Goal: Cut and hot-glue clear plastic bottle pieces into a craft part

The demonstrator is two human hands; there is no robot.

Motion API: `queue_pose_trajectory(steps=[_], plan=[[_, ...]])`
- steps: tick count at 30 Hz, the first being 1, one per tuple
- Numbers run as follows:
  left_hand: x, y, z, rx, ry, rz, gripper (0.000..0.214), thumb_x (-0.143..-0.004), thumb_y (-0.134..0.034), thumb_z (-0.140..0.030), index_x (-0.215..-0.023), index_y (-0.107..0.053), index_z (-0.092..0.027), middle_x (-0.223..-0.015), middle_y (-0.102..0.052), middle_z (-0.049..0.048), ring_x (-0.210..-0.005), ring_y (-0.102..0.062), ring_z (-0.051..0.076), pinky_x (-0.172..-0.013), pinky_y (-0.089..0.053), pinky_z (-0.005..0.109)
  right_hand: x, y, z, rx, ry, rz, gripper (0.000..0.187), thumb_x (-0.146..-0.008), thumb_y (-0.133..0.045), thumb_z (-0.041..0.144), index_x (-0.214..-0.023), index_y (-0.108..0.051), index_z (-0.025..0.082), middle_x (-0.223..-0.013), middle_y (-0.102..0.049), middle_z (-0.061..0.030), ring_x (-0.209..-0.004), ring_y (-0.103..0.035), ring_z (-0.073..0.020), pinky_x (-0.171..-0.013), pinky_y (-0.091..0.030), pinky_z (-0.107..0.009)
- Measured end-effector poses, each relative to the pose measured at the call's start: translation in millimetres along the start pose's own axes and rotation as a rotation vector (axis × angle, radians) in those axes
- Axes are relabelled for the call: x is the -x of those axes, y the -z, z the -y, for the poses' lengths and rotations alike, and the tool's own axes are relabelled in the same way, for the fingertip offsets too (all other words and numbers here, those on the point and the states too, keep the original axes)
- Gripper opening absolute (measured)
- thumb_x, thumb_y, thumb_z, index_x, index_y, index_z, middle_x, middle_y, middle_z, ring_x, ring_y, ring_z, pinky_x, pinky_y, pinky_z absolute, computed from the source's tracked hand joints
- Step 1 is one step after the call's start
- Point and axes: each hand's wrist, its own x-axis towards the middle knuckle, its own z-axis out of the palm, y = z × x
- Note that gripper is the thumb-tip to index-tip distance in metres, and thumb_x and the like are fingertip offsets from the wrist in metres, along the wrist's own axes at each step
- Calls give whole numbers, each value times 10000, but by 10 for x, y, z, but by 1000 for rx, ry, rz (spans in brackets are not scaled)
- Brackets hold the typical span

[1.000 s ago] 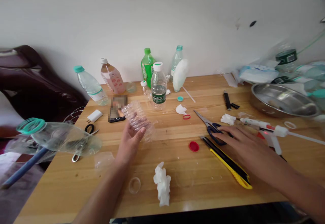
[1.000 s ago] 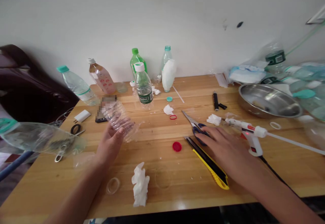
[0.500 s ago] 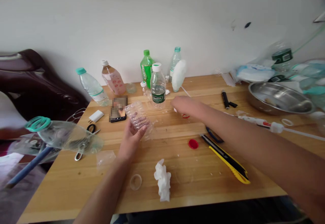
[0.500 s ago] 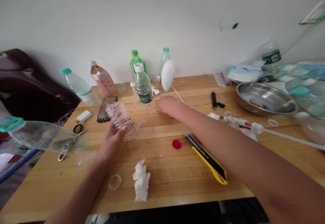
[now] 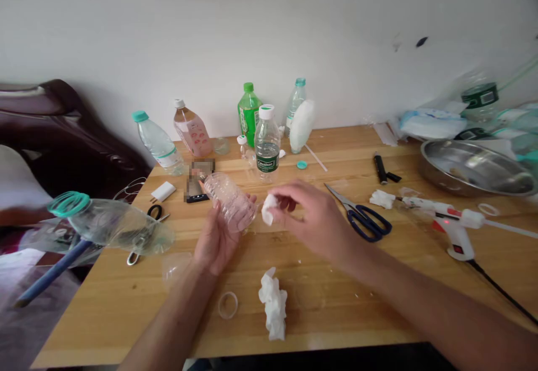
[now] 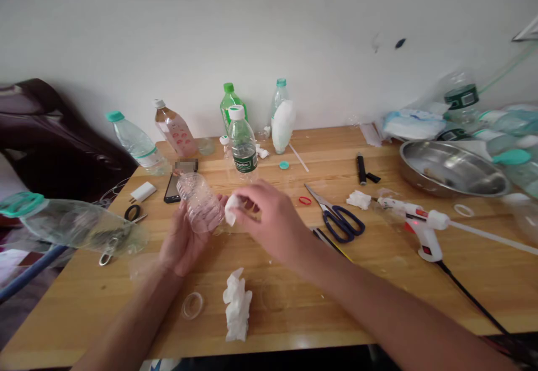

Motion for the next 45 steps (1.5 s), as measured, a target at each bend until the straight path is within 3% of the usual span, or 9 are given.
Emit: queue_pose_trajectory(steps=[2, 6, 9, 16, 22, 27, 32, 39, 45], plan=[[14, -23, 0, 24, 13, 33, 547, -934, -511, -603, -1194, -661, -146, -1312, -686, 152, -1358, -547, 281, -1162, -437, 422, 180, -103, 137, 46, 186, -87, 215, -949, -569, 150, -1160, -595, 183, -995, -686, -65, -895, -645, -164, -795, -542, -311], [71, -71, 10, 9, 41, 113, 574, -936, -492, -620, -1239, -649, -158, -1303, -690, 133, -1375, -526, 285, -1162, -439, 426, 233, -247, 146, 452, 563, -95, 158, -961, -536, 90, -1088, -608, 149, -969, -705, -76, -876, -644, -179, -760, -496, -318], [115, -103, 25, -17, 95, 182, 559, -908, -543, -625, -1191, -673, -160, -1252, -707, 135, -1376, -519, 310, -1155, -446, 458, 173, -321, 99, 634, 697, -90, 109, -951, -578, 115, -1021, -660, 128, -958, -724, -63, -821, -638, -187, -669, -434, -319], [139, -121, 73, -32, 17, 186, 489, -837, -693, -568, -1131, -690, -178, -1230, -711, 123, -1356, -532, 319, -1165, -426, 464, 217, -444, 171, 736, 540, 3, 194, -930, -531, 70, -853, -693, 144, -936, -739, -93, -809, -644, -221, -660, -434, -346], [144, -74, 50, -26, 13, 140, 521, -844, -678, -594, -1145, -713, -170, -1206, -740, 123, -1312, -579, 314, -1182, -381, 453, 233, -413, 234, 545, 232, 308, 342, -927, -518, 48, -1226, -642, 159, -1183, -734, -73, -752, -689, -168, -575, -429, -295], [170, -117, 56, 29, 45, 115, 609, -783, -764, -559, -1188, -685, -111, -1209, -737, 165, -1298, -588, 330, -1177, -359, 444, 252, -458, 182, 374, 41, 305, 376, -955, -537, 113, -1287, -634, 259, -958, -786, 3, -754, -724, -174, -603, -442, -266], [173, -132, 75, 2, 39, 122, 630, -756, -777, -580, -1162, -706, -103, -1229, -726, 172, -1278, -600, 322, -1153, -387, 415, 272, -547, 182, 551, 176, 261, 451, -972, -495, 124, -1414, -563, 184, -1179, -752, -93, -725, -725, -184, -569, -469, -286], [176, -145, 88, 6, 0, 200, 580, -766, -769, -576, -1162, -721, -155, -1222, -733, 123, -1312, -572, 295, -1196, -332, 403, 147, -564, 199, 738, 297, 134, 405, -1003, -401, 135, -1316, -657, 133, -1296, -687, -133, -710, -738, -199, -509, -500, -314], [183, -124, 54, -22, 18, 224, 599, -784, -750, -578, -1183, -714, -133, -1215, -735, 143, -1305, -576, 308, -1163, -373, 405, 94, -501, 166, 530, 241, 252, 366, -997, -450, 137, -1288, -670, 172, -1299, -698, -90, -939, -735, -197, -664, -527, -271]])
